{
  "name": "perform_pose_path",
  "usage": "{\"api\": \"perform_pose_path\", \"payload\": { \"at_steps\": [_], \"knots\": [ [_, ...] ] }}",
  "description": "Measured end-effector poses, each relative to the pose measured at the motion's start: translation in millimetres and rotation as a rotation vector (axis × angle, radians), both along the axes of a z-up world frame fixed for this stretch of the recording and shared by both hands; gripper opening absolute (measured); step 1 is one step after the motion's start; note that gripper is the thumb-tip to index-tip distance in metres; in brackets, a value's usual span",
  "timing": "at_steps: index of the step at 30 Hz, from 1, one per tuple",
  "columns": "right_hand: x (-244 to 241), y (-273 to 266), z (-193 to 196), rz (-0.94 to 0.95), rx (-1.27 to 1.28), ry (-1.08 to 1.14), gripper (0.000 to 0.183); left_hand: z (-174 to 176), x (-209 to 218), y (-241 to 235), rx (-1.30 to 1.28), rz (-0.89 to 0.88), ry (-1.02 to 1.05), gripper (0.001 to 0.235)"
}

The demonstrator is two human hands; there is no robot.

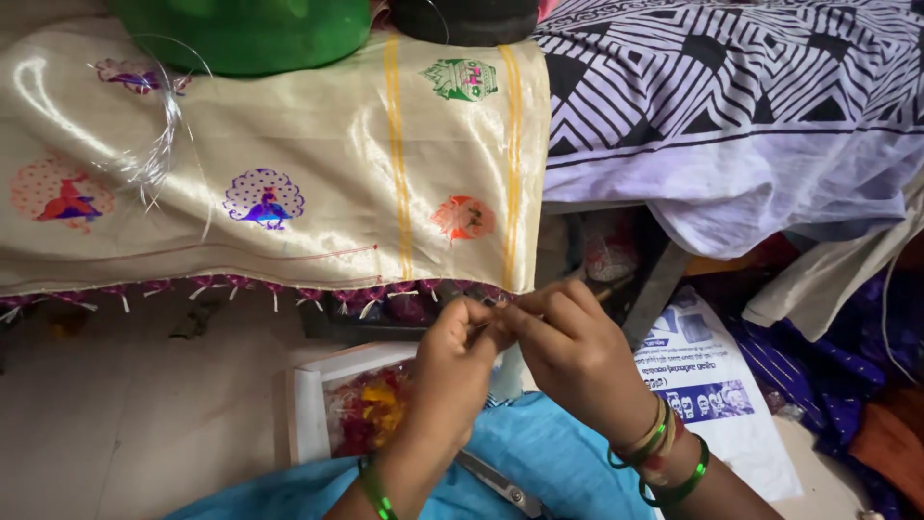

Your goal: The person sits on the floor making decorative tassels and attaching them to the edge of a printed fabric. They cut white ribbon into strips with scissors, fold and twist the strips, comb out the fibers with a purple comb, and tie the finished tassels onto the fabric's lower edge.

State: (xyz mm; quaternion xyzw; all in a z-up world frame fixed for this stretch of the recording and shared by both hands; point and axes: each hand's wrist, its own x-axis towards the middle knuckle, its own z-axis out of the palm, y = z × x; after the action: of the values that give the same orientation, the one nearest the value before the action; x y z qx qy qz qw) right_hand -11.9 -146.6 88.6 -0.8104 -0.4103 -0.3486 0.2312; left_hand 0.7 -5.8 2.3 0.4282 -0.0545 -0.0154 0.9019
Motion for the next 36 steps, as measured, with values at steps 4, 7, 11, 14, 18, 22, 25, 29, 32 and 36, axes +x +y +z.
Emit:
{"api": "perform_pose_path", "payload": {
  "at_steps": [4, 7, 11, 14, 18, 22, 25, 29, 32, 36],
  "knots": [
    [4, -3, -2, -0.072, -0.01, 0.043, 0.027, 14, -14, 0, 0.831, 0.509, -0.398, 0.006],
    [11, -16, -11, -0.059, 0.101, 0.237, 0.02, 24, -15, 2, 0.975, 0.564, -0.496, 0.008],
    [9, -27, -8, 0.054, 0.312, 0.66, 0.017, 5, -6, 3, 0.355, 0.071, -0.098, 0.009],
    [11, -27, -10, 0.062, 0.317, 0.655, 0.017, 15, -9, 4, 0.339, 0.057, -0.135, 0.01],
    [17, -20, 3, -0.032, 0.218, 0.352, 0.011, 13, -12, 6, 0.649, 0.204, -0.253, 0.01],
    [21, -14, 4, -0.143, 0.147, 0.061, 0.011, 19, -15, 7, 1.027, 0.46, -0.709, 0.01],
    [21, -19, -8, -0.206, 0.293, 0.175, 0.008, 19, -12, 7, 0.952, 0.448, -0.678, 0.011],
    [23, -37, -38, -0.189, 0.545, 0.755, 0.01, 25, -12, 8, 0.813, 0.282, -0.414, 0.01],
    [19, -36, -45, 0.045, 0.599, 1.022, 0.014, 18, -10, 5, 0.825, 0.367, -0.595, 0.015],
    [21, -34, -41, 0.129, 0.64, 1.056, 0.014, 23, -9, 11, 0.871, 0.473, -0.71, 0.015]
  ]
}}
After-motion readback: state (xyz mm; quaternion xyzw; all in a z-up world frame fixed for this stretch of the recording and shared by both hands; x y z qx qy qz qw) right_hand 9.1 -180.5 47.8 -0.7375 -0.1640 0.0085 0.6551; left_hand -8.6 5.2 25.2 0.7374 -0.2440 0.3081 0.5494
